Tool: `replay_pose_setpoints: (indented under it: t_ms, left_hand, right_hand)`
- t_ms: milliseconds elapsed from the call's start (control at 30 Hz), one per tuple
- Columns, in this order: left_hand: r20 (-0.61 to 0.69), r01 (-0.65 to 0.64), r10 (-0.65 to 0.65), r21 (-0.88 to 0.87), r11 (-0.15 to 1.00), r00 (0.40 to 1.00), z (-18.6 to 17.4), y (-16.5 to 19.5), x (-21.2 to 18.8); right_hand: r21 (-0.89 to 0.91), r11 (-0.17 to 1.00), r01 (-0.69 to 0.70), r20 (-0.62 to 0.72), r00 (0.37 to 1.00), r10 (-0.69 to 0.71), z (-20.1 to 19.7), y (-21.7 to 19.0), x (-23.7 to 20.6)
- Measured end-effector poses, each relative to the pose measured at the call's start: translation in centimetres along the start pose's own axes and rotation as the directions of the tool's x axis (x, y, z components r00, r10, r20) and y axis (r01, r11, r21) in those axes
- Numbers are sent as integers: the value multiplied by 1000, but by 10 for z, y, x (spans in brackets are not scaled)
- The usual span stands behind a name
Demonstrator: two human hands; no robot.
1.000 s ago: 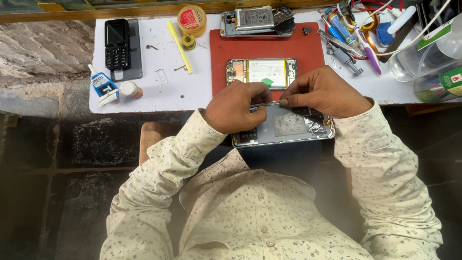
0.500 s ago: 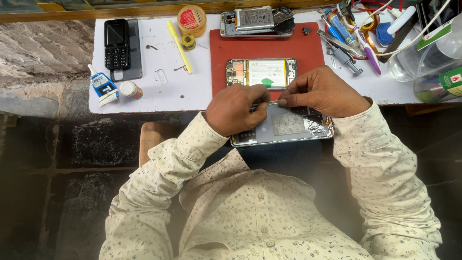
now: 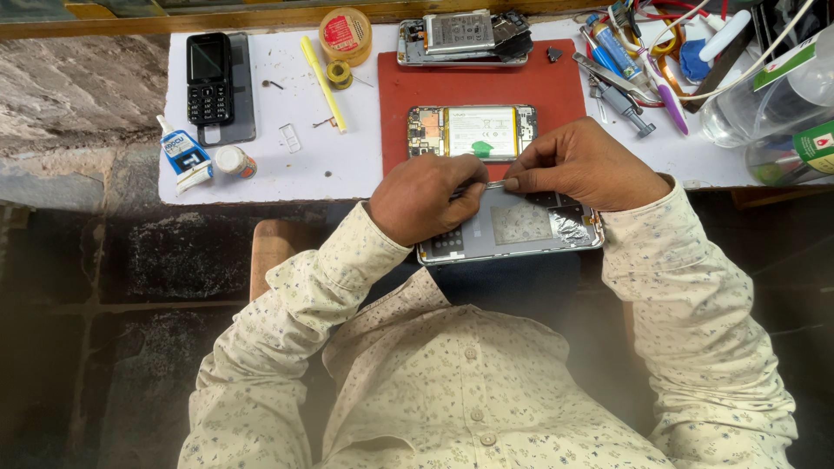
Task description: The person disassembles a smartphone, removes the back cover, and uses a small metal tool to pry and separate internal components. They then apply adhesive tape to the back cover and reattach it to the phone body. The work is performed on a cluttered workbench with tools and spare parts visible.
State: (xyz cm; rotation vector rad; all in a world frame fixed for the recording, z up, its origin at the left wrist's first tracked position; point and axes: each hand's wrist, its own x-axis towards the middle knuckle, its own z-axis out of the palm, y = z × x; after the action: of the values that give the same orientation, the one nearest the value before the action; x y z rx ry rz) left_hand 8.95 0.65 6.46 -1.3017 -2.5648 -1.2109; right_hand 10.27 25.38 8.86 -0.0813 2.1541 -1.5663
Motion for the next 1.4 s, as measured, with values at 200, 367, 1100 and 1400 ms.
replay_pose_setpoints:
  t_ms: [200,367,1100,1400]
  left_hand:
    - [11,-10,11,-39,999,1000,-1,-4,0]
    - [-37,-28,26,-49,998,999,0,-2,-2]
    - [-49,-4,8,69,998,999,-3,5,-3]
    - [-78,-52,59,91,994,995,1,3,-3]
  right_hand:
    - [-1,1000,17,-4,1000,-17,-2,0,0]
    - [-34,999,5,-14,1000,-6,-1,-1,-1]
    - [12,1000,20,17,1000,-20,1,0,2]
    - [-4,1000,-8,4,1000,8,3,-4,-1]
